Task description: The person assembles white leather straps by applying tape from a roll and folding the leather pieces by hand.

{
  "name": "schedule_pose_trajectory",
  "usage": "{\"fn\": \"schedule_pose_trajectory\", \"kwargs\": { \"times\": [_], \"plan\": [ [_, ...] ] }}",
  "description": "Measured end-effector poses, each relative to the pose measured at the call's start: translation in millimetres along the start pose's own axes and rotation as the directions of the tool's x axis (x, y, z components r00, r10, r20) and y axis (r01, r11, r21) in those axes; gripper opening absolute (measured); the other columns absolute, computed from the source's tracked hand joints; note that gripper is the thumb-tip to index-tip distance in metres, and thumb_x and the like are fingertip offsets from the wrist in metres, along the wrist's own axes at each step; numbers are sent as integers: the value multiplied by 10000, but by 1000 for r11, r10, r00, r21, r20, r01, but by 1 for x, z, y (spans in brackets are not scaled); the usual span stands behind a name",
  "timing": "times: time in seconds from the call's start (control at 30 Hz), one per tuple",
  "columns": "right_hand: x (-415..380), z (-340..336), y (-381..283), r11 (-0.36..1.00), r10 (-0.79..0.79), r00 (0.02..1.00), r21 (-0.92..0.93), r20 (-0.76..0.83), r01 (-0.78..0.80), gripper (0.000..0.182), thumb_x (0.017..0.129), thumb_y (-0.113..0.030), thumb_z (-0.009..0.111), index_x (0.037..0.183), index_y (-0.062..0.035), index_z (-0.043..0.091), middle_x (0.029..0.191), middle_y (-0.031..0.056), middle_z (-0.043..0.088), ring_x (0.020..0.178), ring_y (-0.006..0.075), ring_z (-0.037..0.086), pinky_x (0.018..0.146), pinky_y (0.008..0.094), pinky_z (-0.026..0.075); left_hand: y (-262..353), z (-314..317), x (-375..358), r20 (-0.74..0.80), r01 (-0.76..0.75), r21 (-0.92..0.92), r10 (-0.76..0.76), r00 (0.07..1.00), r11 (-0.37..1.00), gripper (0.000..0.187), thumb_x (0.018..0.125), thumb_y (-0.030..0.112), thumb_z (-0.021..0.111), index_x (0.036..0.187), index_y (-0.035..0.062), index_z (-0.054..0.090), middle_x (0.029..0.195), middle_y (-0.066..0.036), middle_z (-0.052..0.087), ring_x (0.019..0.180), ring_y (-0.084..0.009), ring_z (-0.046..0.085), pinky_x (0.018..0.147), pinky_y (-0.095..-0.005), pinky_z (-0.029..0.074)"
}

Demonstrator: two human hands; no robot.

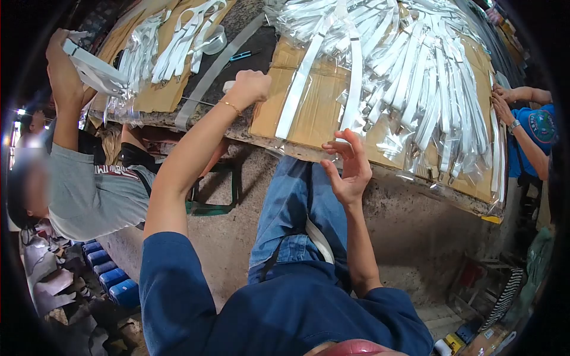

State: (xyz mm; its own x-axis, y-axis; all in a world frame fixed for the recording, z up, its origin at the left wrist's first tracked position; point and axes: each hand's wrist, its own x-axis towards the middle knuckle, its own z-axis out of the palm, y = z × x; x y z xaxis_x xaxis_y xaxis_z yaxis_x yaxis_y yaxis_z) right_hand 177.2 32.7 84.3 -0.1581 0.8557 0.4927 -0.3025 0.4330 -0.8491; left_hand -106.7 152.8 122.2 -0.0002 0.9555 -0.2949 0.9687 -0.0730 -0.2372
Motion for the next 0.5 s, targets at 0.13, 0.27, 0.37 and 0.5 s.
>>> {"fn": "schedule_pose_trajectory", "kwargs": {
  "times": [0.13, 0.27, 0.37, 0.5],
  "plan": [
    [-3, -2, 0, 1000, 23, 1000, 12, 2, -23, 668, 779, 73, 700, 1385, 20, 427, 1196, 167, 579, 954, 207, 647, 818, 307, 515, 4, 7, -2, -111, -24, 109, 36, 993, 994, 224, 715, 222, 701, 877, 69, 719, 917, -146, 712, 870, -306, 704, 712, -407, 562],
    [-2, -10, -1, 996, 71, 997, 47, -6, -71, 619, 805, 67, 678, 1376, 19, 444, 1143, 150, 602, 929, 189, 641, 815, 302, 513, -4, 5, -1, -155, -30, 96, 45, 987, 995, 396, 729, 330, 738, 999, 57, 643, 882, -153, 699, 838, -334, 695, 687, -428, 555],
    [2, -16, 1, 989, 138, 987, 58, -86, -133, 574, 830, 54, 664, 1365, 15, 461, 1123, 134, 608, 906, 162, 631, 806, 289, 514, -8, 6, -8, -112, -41, 57, 47, 993, 998, 434, 766, 356, 707, 1067, 65, 593, 917, -154, 687, 874, -333, 680, 713, -441, 539],
    [29, -36, -2, 971, 240, 961, 21, -137, -239, 574, 852, 43, 646, 1385, 5, 436, 1124, 124, 608, 899, 145, 620, 804, 278, 516, 3, 4, -17, -114, 1, 41, 3, 994, 999, 429, 819, 384, 660, 1091, 62, 575, 1026, -159, 644, 1004, -309, 621, 805, -448, 498]
  ]
}}
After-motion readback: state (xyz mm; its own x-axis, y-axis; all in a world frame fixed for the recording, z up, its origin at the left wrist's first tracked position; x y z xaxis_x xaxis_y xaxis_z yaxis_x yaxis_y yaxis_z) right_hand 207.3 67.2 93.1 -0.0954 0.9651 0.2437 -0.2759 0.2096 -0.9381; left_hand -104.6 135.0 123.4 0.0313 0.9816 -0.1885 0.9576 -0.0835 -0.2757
